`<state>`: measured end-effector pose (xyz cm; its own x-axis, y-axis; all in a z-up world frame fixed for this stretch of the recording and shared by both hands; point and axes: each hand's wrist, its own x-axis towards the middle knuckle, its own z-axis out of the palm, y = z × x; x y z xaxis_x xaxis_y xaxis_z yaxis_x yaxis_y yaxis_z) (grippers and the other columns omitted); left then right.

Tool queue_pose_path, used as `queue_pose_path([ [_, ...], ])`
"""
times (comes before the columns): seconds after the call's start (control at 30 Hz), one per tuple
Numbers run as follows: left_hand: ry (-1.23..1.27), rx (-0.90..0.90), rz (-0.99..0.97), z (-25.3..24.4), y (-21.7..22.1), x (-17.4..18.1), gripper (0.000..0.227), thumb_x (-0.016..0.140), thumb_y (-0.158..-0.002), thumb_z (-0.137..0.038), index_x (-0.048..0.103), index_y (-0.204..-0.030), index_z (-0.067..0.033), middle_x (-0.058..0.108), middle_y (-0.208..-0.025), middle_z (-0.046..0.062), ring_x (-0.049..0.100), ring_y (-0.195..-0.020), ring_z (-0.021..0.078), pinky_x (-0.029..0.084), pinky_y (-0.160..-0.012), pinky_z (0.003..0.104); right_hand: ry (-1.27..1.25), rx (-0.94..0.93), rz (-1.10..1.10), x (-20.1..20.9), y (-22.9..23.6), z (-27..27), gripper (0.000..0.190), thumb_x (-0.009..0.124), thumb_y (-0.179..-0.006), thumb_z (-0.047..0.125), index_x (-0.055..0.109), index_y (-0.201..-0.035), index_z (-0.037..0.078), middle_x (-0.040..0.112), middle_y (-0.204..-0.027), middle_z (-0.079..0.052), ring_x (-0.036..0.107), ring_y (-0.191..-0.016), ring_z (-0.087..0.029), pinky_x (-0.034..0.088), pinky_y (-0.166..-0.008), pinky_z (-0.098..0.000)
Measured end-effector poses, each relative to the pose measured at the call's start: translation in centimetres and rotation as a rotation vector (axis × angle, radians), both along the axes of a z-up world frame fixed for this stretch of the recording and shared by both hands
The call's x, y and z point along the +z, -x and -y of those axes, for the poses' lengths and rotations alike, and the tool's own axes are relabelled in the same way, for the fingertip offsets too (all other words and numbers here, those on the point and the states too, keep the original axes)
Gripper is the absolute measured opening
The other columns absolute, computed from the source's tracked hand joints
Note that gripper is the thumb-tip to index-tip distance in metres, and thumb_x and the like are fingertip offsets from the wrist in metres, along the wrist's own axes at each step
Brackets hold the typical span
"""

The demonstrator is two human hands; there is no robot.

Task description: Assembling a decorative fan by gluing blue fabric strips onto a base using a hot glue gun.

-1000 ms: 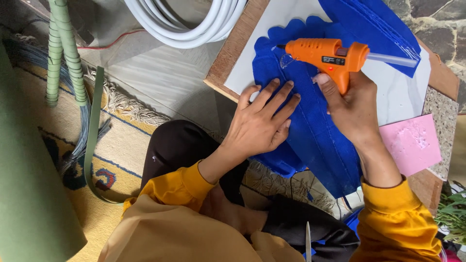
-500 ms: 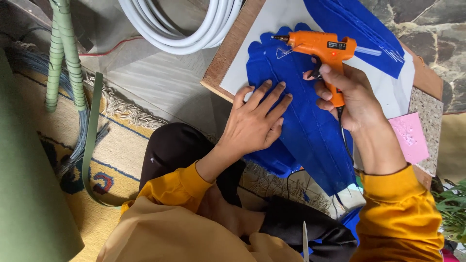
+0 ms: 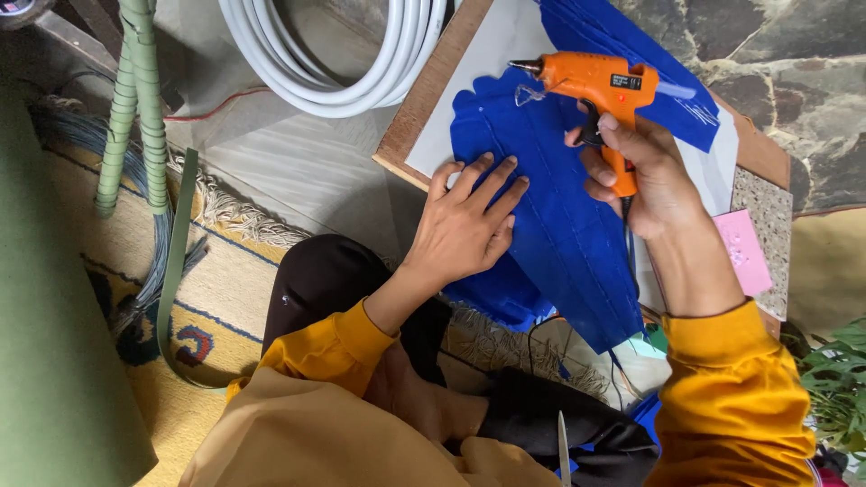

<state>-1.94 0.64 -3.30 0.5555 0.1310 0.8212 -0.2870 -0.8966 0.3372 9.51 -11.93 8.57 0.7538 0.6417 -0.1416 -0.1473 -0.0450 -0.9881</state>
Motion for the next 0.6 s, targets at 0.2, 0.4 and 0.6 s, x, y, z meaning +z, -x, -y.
queue_pose_path([
  [0.2, -0.031, -0.035, -0.169, -0.3, 1.2, 1.8, 0.036, 0.047, -0.082, -0.022, 0.058, -0.113, -0.0070, 0.051, -0.121, 0.011, 0.044, -0.112, 0.0258, 0.027, -0.095, 0.042, -0.032, -0.064, 0.294, 1.2, 0.3, 2.8, 0.028, 0.050, -0.087, 0.016, 0.046, -0.113, 0.005, 0.061, -0.099, -0.009, 0.051, -0.065, -0.006, 0.047, -0.052, -0.0160],
  [0.4, -0.108, -0.038, -0.206, 0.0, 0.9, 1.8, 0.037, 0.049, -0.081, -0.021, 0.059, -0.114, -0.0071, 0.051, -0.120, 0.011, 0.046, -0.109, 0.0265, 0.029, -0.091, 0.043, 0.069, -0.442, 0.493, 3.6, 2.0, 15.0, 0.036, 0.057, -0.093, 0.020, 0.044, -0.126, 0.011, 0.059, -0.107, 0.000, 0.055, -0.073, -0.002, 0.050, -0.064, -0.0128],
  [0.6, -0.123, 0.005, -0.160, 0.6, 0.8, 2.1, 0.036, 0.051, -0.080, -0.019, 0.063, -0.110, -0.0036, 0.055, -0.118, 0.013, 0.048, -0.105, 0.0268, 0.028, -0.090, 0.043, 0.503, -0.543, 0.744, -0.6, 3.5, 27.2, 0.006, 0.050, -0.108, -0.009, 0.046, -0.108, -0.005, 0.053, -0.098, -0.012, 0.052, -0.077, -0.014, 0.045, -0.063, -0.0192],
])
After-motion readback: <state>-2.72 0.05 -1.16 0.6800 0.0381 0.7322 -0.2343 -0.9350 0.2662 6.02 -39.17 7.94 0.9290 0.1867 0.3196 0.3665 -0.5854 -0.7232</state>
